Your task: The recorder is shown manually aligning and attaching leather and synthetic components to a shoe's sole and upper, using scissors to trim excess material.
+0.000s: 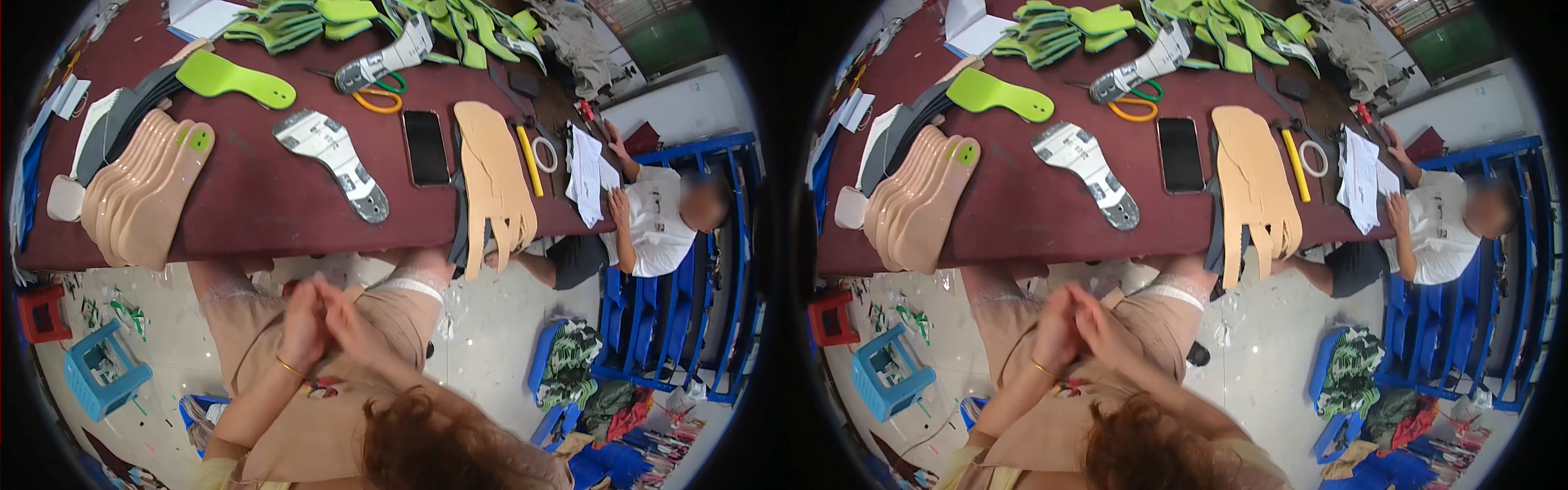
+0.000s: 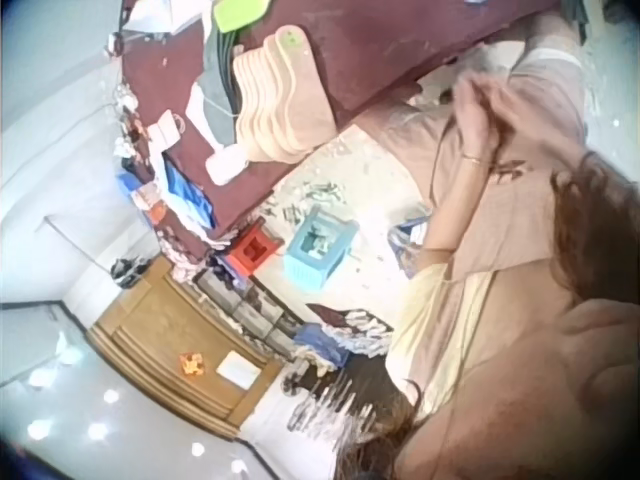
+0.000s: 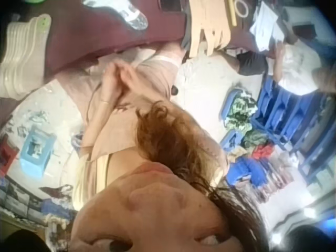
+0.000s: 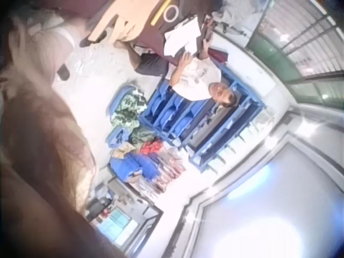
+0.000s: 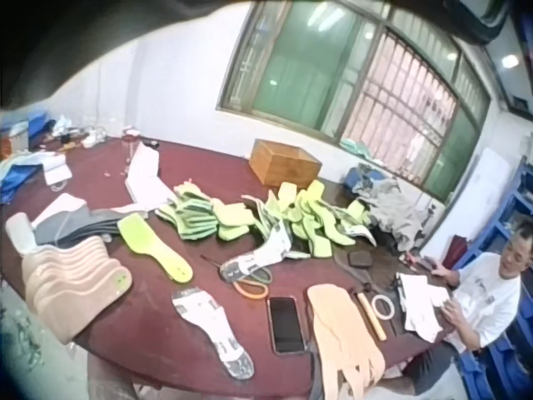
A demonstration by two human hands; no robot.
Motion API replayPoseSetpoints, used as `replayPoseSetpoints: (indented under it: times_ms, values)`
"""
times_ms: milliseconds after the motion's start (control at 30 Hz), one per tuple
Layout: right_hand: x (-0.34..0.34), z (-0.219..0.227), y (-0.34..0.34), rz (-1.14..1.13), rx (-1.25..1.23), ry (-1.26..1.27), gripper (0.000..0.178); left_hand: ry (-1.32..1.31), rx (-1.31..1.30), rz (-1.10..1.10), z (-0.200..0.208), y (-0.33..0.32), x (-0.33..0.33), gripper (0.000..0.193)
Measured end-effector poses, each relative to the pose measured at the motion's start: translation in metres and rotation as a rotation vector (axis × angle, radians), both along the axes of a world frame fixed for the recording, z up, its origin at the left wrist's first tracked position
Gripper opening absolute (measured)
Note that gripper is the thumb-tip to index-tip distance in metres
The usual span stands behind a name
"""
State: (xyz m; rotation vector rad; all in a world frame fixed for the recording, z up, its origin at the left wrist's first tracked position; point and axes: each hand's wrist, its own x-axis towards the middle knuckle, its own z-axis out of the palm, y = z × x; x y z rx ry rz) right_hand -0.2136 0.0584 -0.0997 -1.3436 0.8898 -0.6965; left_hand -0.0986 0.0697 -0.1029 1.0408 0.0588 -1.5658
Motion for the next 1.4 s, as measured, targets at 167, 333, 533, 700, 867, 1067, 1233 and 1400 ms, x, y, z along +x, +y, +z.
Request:
replayPoseSetpoints:
  times_ms: [167, 333, 533, 700, 867, 1067, 1233, 1400]
  values:
    - [-0.034, -0.008, 0.040, -0.129, 0.623, -0.085, 0.046, -0.091, 0.088, -0.728, 0.000, 0.001, 0.018, 0.014]
    - [-0.045, -0.003, 0.042, -0.394, 0.835, -0.323, 0.022, -0.526, -0.851, -1.186, 0.022, -0.008, 0.052, 0.050]
    - [-0.061, -0.021, 0.030, -0.398, 1.068, -0.483, 0.032, -0.836, -1.068, -1.178, 0.014, 0.014, 0.043, 0.036]
    - [-0.062, 0.003, 0.005, -0.476, 0.924, -0.390, 0.037, -1.061, -1.066, -0.897, 0.011, 0.005, 0.027, 0.024]
    - [-0.056, 0.072, -0.047, -0.492, -0.012, -0.135, 0.033, -0.312, -0.291, -0.392, 0.071, -0.042, 0.047, 0.029]
    - [-0.016, 0.118, -0.053, -0.376, -0.703, 0.360, 0.023, -0.108, -0.291, -0.249, 0.108, -0.048, 0.044, 0.033]
    - [0.007, 0.121, -0.059, -0.260, -0.762, 0.389, 0.013, -0.181, -0.375, -0.227, 0.111, -0.040, 0.047, 0.032]
    - [0.002, 0.122, -0.067, -0.138, -0.952, 0.442, 0.019, -0.433, -0.393, -0.250, 0.114, -0.032, 0.045, 0.039]
